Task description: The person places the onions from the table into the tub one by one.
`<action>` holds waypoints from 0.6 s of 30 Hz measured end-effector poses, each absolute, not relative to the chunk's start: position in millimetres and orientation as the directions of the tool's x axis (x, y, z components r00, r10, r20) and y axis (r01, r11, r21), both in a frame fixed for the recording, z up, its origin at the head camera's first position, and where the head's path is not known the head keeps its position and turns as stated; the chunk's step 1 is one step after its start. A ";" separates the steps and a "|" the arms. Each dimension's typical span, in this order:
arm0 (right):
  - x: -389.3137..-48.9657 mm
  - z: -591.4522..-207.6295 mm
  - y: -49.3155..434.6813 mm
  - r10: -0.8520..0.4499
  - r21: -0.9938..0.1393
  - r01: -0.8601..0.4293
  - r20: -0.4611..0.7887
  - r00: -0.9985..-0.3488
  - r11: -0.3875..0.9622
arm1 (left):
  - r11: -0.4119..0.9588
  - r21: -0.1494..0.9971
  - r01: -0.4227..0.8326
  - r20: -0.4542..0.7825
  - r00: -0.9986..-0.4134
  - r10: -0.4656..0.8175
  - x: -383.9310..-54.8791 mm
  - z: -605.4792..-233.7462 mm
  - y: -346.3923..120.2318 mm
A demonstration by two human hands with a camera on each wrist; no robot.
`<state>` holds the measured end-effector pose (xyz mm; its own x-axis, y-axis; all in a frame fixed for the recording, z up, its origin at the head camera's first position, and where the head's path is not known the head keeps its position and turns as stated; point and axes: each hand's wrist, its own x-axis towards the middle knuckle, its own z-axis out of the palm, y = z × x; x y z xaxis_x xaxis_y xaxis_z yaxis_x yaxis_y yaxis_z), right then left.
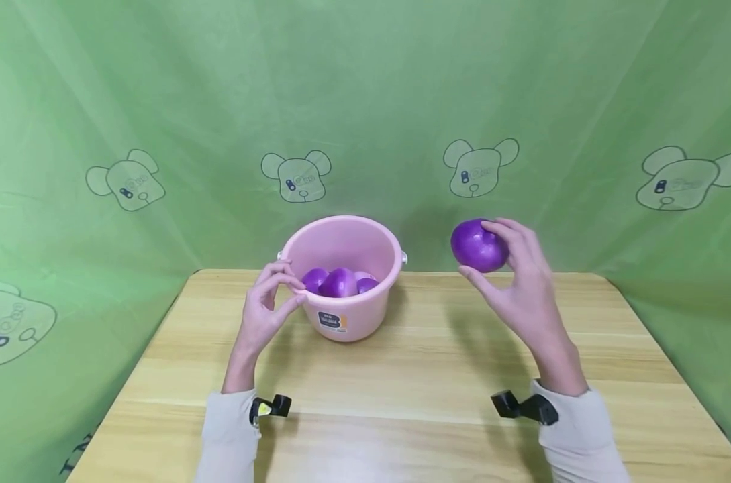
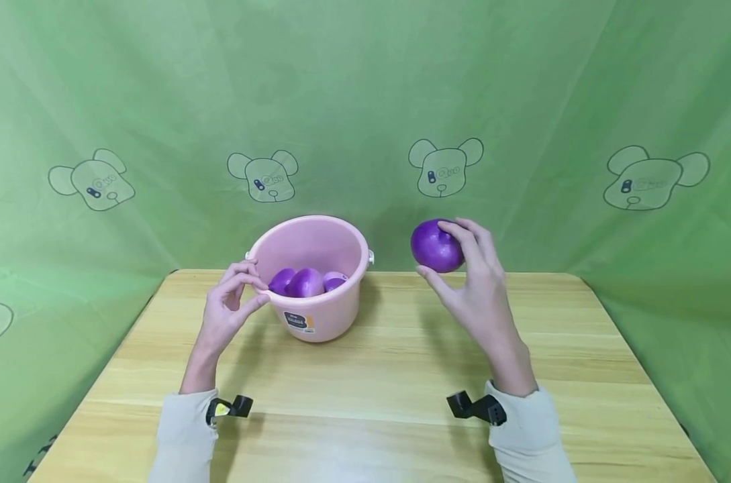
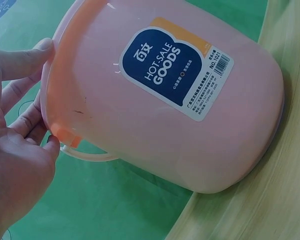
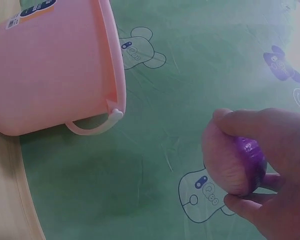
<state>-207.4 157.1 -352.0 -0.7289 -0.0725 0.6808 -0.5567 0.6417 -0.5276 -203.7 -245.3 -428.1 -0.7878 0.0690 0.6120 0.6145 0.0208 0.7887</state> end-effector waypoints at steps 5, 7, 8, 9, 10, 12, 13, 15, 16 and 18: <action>-209.8 -350.5 151.9 -0.104 -0.523 -0.578 0.679 -0.727 0.626 | 0.015 0.793 0.608 0.607 -0.792 0.063 -204.8 -430.6 -244.7; -210.8 -350.3 149.7 -0.111 -0.523 -0.581 0.676 -0.728 0.623 | 0.018 0.793 0.609 0.607 -0.792 0.063 -205.2 -430.3 -244.6; -211.2 -350.3 148.5 -0.114 -0.525 -0.582 0.673 -0.730 0.621 | 0.019 0.791 0.612 0.610 -0.790 0.063 -205.5 -430.0 -244.7; -211.6 -350.3 147.3 -0.117 -0.527 -0.582 0.671 -0.732 0.620 | 0.021 0.790 0.613 0.611 -0.789 0.063 -205.7 -429.9 -244.9; -212.0 -350.5 146.0 -0.119 -0.530 -0.581 0.667 -0.736 0.618 | 0.022 0.788 0.615 0.613 -0.787 0.064 -205.9 -429.9 -245.2; -212.6 -350.7 143.5 -0.123 -0.535 -0.579 0.661 -0.741 0.615 | 0.021 0.785 0.619 0.616 -0.785 0.068 -206.2 -429.5 -245.6; -213.0 -350.8 142.4 -0.127 -0.536 -0.579 0.658 -0.743 0.614 | 0.021 0.785 0.619 0.616 -0.784 0.070 -206.3 -429.4 -245.8; -213.5 -350.9 139.7 -0.135 -0.541 -0.581 0.651 -0.747 0.608 | 0.021 0.786 0.618 0.616 -0.785 0.073 -206.5 -430.0 -246.5; -214.0 -351.2 138.4 -0.139 -0.542 -0.583 0.649 -0.748 0.606 | 0.022 0.786 0.617 0.615 -0.785 0.074 -206.5 -430.0 -246.7; -215.1 -352.4 135.7 -0.145 -0.540 -0.586 0.649 -0.747 0.605 | 0.024 0.787 0.616 0.613 -0.787 0.075 -206.2 -429.6 -247.1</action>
